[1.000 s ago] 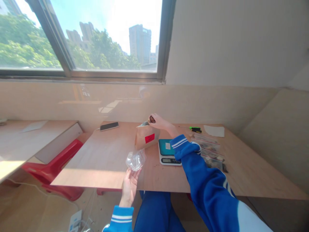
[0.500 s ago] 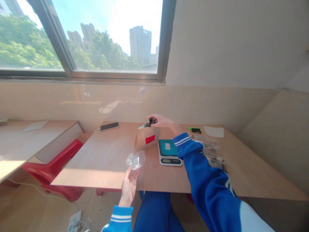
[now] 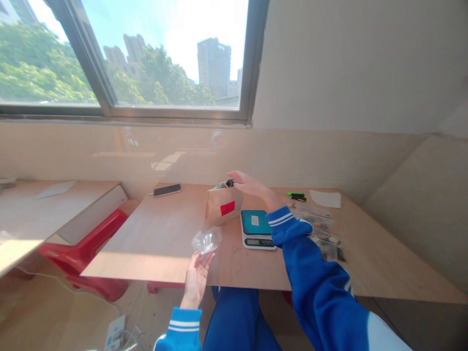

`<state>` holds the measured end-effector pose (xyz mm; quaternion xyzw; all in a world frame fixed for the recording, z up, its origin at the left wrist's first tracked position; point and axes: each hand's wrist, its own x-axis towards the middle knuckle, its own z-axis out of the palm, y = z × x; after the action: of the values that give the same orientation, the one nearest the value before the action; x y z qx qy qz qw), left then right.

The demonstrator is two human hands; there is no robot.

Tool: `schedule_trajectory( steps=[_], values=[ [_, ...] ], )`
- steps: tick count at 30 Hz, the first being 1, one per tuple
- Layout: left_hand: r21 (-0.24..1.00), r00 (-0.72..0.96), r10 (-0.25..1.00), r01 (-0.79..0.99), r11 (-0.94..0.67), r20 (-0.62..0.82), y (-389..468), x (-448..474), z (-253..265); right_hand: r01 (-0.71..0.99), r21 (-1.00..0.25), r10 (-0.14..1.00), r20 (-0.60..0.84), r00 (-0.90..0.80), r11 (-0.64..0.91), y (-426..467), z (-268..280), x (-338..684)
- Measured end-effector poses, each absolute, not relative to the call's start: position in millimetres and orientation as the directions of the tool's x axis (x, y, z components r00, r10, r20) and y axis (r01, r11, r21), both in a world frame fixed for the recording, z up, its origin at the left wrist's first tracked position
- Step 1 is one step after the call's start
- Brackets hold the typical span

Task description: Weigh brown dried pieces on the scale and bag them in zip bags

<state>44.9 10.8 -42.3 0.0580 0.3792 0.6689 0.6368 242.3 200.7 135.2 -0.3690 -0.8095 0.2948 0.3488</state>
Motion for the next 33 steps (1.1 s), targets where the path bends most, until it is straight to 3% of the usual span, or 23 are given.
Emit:
schedule_trajectory(
  steps=[9,15,22,30,33],
  values=[
    [0.609,-0.163,0.917,-0.787,0.102,-0.363,9.3,49.4,-42.3,0.488,-0.624,0.787,0.546,-0.288,0.611,160.9,116.7,243.3],
    [0.654,-0.186,0.925,-0.752,0.082,-0.330,7.5,53.3,-41.6,0.652,-0.463,0.781,0.518,-0.350,0.600,163.0,95.5,228.5],
    [0.682,-0.161,0.937,-0.724,0.101,-0.310,7.3,53.9,-39.6,0.735,-0.367,0.791,0.486,-0.372,0.571,162.6,112.6,230.0],
    [0.701,-0.126,0.946,-0.702,0.127,-0.297,5.2,51.0,-40.4,0.659,-0.432,0.778,0.465,-0.422,0.615,167.7,121.1,235.8],
    [0.711,-0.129,0.946,-0.692,0.129,-0.298,4.9,49.8,-37.7,0.679,-0.402,0.774,0.474,-0.419,0.614,167.8,120.4,234.6]
  ],
)
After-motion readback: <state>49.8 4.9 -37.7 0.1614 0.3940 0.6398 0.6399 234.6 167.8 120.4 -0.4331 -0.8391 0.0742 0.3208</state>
